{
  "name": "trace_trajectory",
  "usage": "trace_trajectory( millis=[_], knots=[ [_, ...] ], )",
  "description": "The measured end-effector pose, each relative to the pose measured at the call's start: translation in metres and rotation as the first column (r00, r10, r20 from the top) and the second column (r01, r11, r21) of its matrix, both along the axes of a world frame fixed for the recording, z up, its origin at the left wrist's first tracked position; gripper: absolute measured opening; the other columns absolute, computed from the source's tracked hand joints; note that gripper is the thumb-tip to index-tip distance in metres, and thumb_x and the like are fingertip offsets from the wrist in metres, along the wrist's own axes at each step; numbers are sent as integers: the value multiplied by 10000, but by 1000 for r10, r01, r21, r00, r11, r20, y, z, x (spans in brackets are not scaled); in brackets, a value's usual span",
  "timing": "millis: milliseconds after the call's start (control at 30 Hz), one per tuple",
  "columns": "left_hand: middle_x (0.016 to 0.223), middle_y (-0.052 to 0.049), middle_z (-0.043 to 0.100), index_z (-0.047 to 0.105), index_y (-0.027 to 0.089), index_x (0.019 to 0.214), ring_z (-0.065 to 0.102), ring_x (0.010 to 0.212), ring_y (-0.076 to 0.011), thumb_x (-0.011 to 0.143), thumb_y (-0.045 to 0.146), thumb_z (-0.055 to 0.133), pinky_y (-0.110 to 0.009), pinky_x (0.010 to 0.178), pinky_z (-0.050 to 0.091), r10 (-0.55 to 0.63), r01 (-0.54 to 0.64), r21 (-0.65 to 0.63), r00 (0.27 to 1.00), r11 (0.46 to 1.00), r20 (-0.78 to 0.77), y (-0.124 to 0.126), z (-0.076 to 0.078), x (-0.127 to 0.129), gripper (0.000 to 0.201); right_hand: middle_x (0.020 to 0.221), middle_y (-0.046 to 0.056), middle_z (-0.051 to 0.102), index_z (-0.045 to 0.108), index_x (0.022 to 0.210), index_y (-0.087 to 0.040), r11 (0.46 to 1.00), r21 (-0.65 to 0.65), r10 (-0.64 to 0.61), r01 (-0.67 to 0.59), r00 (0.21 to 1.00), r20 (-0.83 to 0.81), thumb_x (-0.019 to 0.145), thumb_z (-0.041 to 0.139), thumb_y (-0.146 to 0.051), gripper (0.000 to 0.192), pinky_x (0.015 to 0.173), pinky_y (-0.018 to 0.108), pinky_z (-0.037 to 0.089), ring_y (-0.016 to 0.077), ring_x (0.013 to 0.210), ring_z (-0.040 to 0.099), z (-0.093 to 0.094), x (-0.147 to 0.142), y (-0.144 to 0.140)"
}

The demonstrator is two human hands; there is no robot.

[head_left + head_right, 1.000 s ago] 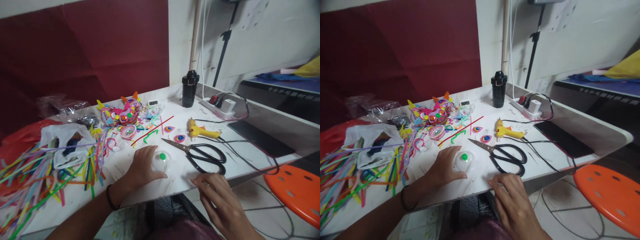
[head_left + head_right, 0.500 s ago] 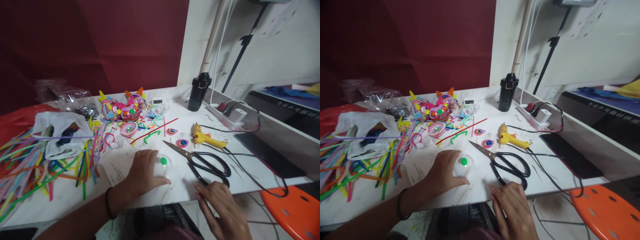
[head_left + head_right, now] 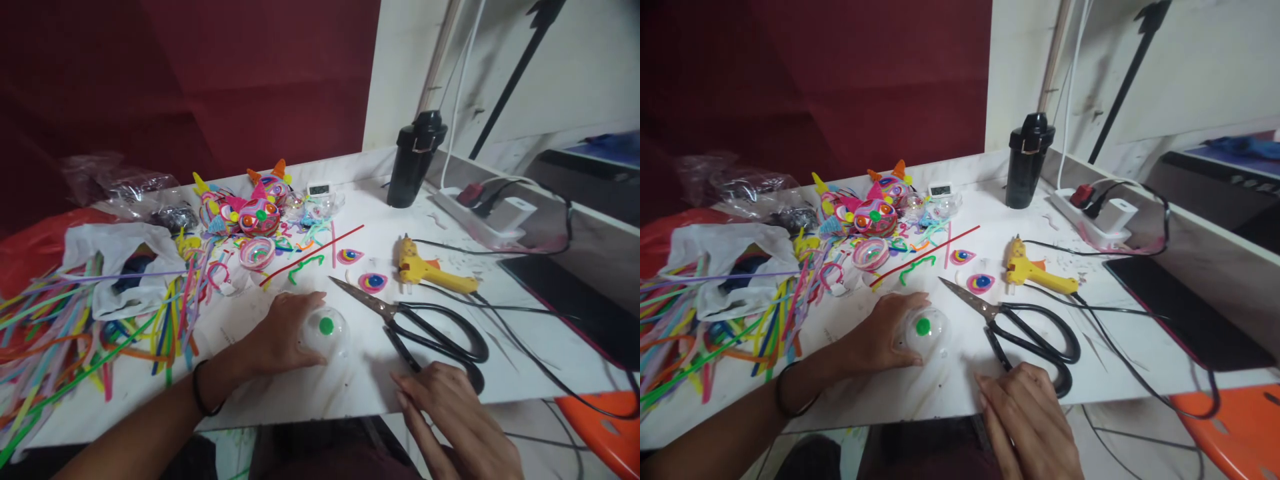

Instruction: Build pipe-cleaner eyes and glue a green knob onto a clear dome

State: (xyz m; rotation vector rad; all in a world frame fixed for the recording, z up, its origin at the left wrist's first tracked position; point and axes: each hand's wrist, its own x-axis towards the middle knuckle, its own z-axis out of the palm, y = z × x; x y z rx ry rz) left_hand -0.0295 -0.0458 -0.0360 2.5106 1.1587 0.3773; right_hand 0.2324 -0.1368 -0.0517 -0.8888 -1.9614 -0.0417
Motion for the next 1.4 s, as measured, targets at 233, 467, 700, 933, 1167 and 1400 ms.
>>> trace_trajectory(
  millis=[233,467,700,933,1167,1400],
  knots=[
    [1411,-164,460,246,237,1434,436,1282,-355,683,681,674,-531,1067,286,-63,63,-8,998,998,15,3,-2,-4,972,823,88,618,580,1116,-66,993,-93,74,-76,997,-22,830,548,19,299,739,378,455,197,780,564,-13,-8,1],
    [1317,-175,535,294,202,1416,517,1197,-361,654,671,699,-543,1002,382,61,-63,89,998,994,22,-11,-8,4,982,822,75,614,601,1093,-107,990,-137,45,-36,997,65,884,493,-38,245,711,364,444,191,766,552,-10,-28,6],
    [1457,-131,416,172,249,1466,406,1328,-303,736,306,720,-489,1082,352,-118,118,-3,993,993,6,-7,12,-7,914,775,64,598,632,1026,-111,980,-193,50,-37,996,68,881,468,-27,234,698,359,428,189,728,520,-9,-42,1],
    [1246,-134,562,159,248,1449,555,1129,-332,640,444,811,-529,962,450,-27,26,106,1000,994,14,-11,2,4,1057,799,72,606,635,1006,-104,982,-185,-23,42,995,101,885,480,-39,208,724,373,411,194,750,507,-12,-47,-3],
    [1478,-132,373,108,281,1477,385,1338,-301,818,314,650,-506,1077,382,-81,81,-36,997,996,9,-12,2,-6,855,902,140,626,601,1065,-61,961,-106,-245,256,964,106,874,618,-175,223,723,406,434,252,835,542,-10,-52,4],
    [1310,-120,527,178,283,1456,526,1181,-311,789,420,677,-497,976,476,17,-21,60,998,998,54,-19,-7,-6,844,1043,152,658,544,1203,-77,955,-173,-221,241,967,129,917,559,-200,312,814,420,469,259,952,601,-10,-52,13]
  ],
)
